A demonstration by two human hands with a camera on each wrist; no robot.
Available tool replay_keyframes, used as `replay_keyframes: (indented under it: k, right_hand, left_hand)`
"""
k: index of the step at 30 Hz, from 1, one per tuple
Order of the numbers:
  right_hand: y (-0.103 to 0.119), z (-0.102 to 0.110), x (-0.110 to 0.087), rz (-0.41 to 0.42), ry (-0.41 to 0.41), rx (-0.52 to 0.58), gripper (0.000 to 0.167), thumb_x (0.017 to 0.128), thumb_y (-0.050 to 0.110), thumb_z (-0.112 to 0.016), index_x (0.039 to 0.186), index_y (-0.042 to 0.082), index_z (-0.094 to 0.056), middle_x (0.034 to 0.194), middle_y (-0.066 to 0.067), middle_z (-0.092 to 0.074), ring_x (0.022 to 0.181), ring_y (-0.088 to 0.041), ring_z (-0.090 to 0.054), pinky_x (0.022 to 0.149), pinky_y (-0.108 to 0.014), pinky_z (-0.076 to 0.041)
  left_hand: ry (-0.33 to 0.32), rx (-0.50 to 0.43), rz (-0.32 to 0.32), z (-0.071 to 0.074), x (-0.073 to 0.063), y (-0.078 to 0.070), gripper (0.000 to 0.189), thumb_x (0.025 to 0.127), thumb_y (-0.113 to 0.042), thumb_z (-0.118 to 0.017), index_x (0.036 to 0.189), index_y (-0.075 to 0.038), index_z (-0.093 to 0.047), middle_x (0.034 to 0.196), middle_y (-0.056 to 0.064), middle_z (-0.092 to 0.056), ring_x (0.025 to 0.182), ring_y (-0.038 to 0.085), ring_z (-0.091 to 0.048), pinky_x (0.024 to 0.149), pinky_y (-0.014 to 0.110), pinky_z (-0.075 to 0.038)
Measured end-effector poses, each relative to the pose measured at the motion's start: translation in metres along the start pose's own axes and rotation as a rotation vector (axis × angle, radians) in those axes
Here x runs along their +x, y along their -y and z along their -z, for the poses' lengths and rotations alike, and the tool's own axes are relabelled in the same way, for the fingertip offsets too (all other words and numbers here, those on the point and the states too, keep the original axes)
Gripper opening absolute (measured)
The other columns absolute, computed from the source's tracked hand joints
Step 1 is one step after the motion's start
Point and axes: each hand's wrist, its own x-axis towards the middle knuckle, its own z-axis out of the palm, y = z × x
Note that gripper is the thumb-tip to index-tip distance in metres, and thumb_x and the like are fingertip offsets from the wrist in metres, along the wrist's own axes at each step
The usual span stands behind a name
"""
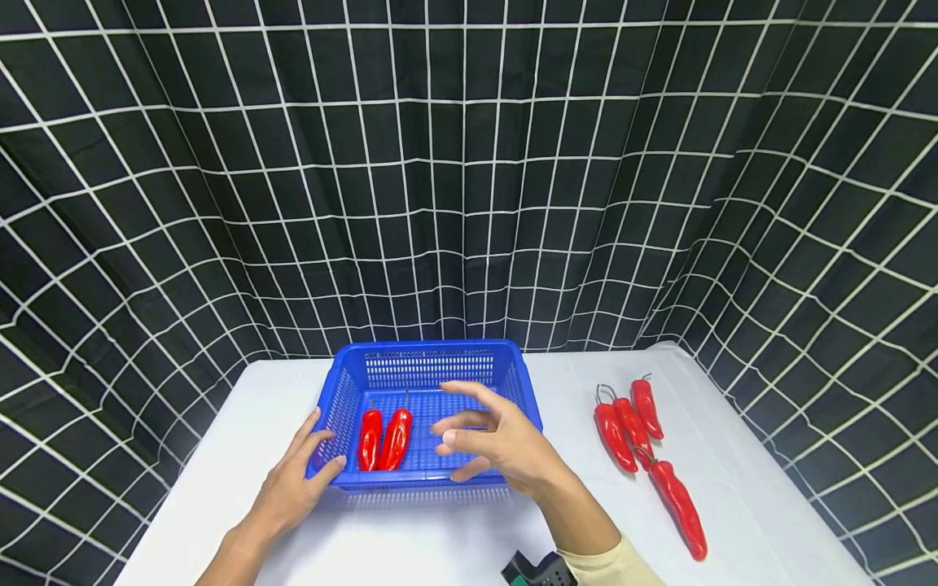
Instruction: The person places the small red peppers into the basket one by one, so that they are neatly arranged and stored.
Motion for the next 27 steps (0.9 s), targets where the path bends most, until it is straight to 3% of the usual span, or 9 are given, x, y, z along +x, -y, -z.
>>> replay_keyframes:
  k: [12, 27]
  right_hand:
    - [0.001, 0.008, -0.012, 0.005, -0.012, 0.012, 0.061, 0.087, 0.005, -0.07, 0.141, 0.016, -0.045, 0.117, -0.032, -0.056, 0.094, -0.039, -0.065, 0.068, -0.056, -0.054]
    - [0.004, 0.029, -0.03, 0.027, -0.078, -0.05, 0.06, 0.088, 0.007, -0.07, 0.142, 0.014, -0.044, 0.115, -0.027, -0.059, 0.095, -0.041, -0.065, 0.063, -0.056, -0.054]
  left_hand:
    - [-0.015, -0.005, -0.015, 0.001, -0.001, 0.0, 0.05, 0.093, -0.045, -0.058, 0.131, -0.012, -0.055, 0.158, 0.007, -0.02, 0.132, 0.048, -0.033, 0.093, 0.07, -0.034]
    - [-0.004, -0.003, -0.002, 0.001, 0.0, -0.001, 0.05, 0.094, -0.044, -0.059, 0.131, -0.012, -0.055, 0.159, 0.007, -0.019, 0.134, 0.047, -0.031, 0.094, 0.071, -0.032]
